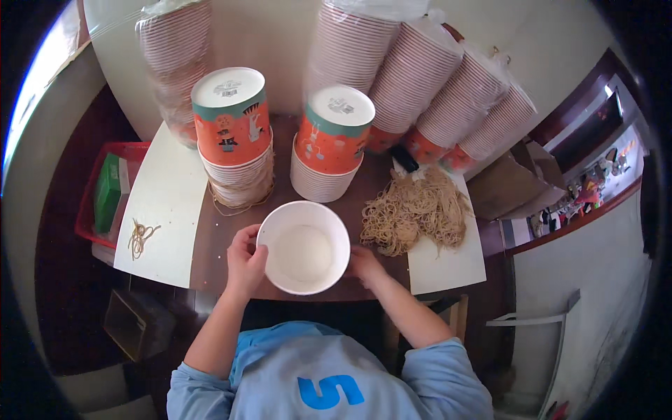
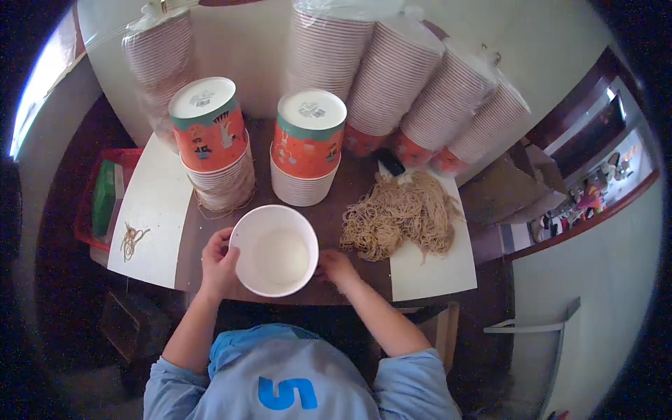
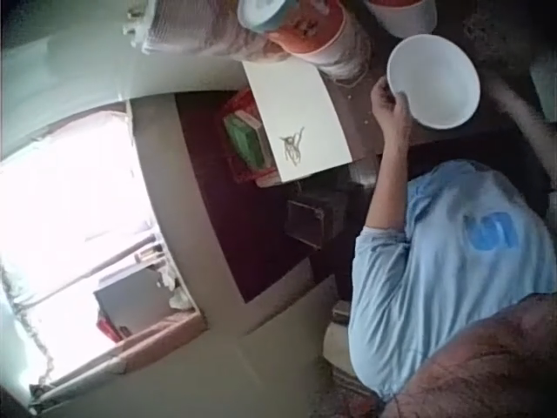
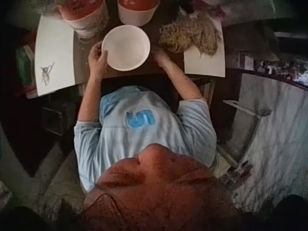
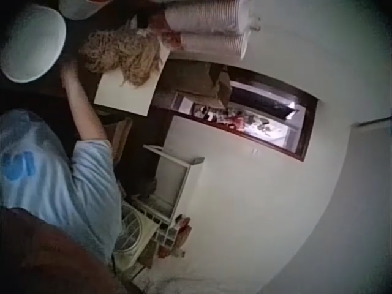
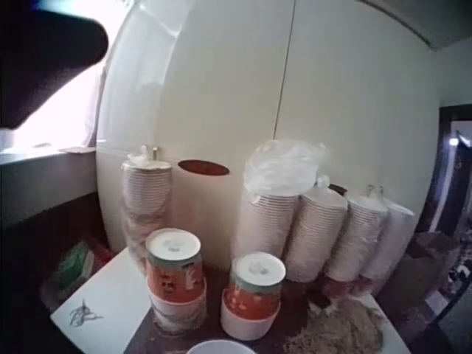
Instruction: Tying rubber bands onto the rims of paper cups.
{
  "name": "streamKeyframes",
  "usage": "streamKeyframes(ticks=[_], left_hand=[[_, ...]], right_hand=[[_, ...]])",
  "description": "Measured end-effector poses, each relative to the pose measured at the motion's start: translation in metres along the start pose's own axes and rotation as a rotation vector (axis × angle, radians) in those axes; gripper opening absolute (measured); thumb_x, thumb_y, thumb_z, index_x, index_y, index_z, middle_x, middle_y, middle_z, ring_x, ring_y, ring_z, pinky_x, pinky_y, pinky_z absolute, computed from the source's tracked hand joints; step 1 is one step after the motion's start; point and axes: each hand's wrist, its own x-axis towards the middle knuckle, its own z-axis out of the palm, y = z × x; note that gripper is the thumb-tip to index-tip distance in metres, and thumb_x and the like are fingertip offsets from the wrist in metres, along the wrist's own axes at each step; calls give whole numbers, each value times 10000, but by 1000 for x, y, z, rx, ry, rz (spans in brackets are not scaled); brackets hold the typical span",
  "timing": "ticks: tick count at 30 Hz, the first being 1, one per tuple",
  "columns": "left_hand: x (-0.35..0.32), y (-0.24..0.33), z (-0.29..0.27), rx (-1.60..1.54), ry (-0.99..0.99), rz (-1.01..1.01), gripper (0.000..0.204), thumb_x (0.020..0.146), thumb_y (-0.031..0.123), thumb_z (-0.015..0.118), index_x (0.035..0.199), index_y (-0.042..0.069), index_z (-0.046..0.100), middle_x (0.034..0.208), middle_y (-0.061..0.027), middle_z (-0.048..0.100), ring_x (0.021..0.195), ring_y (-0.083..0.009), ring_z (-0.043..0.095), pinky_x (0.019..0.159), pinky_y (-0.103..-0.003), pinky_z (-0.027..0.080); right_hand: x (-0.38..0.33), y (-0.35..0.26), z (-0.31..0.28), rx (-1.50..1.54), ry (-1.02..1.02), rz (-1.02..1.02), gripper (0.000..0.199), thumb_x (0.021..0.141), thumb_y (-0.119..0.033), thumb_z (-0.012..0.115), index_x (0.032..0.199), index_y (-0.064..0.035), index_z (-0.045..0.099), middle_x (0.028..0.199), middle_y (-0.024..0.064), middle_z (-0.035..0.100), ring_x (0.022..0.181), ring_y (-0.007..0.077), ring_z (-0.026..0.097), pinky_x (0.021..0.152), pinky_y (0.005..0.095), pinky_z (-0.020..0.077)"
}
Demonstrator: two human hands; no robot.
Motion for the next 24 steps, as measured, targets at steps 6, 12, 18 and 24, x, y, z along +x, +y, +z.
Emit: streamKeyframes(ticks=[6, 12, 18, 24], left_hand=[[-2, 17, -7, 161, 50, 29, 295, 764, 31, 569, 1055, -19, 581, 885, -67, 627, 688, -98, 566, 622, -242, 480], [-8, 7, -13, 238, 85, 39, 288, 763, 69, 612, 1041, -4, 593, 882, -78, 628, 633, -107, 558, 583, -248, 472], [-18, 23, -17, 357, 84, 103, 270, 779, 103, 661, 1025, 16, 592, 960, -77, 586, 626, -103, 548, 567, -244, 461], [-26, 50, -30, 401, 89, 213, 256, 772, 71, 660, 1016, 30, 596, 1028, -93, 552, 603, -106, 524, 557, -236, 440]], right_hand=[[5, -79, -48, -994, 454, -795, 195, 756, -196, 669, 920, -91, 654, 933, 119, 603, 863, 325, 583, 759, 395, 483], [13, -103, -38, -1525, 434, -689, 258, 696, -301, 686, 847, -91, 683, 1003, 121, 581, 1036, 321, 512, 880, 404, 415], [47, -79, -69, -1532, 528, -741, 209, 707, -267, 678, 783, -72, 679, 840, 79, 645, 794, 235, 613, 750, 358, 478], [-13, -165, -103, -3, 97, -736, 82, 863, -124, 581, 846, -45, 596, 795, 53, 640, 737, 150, 600, 673, 292, 473]])
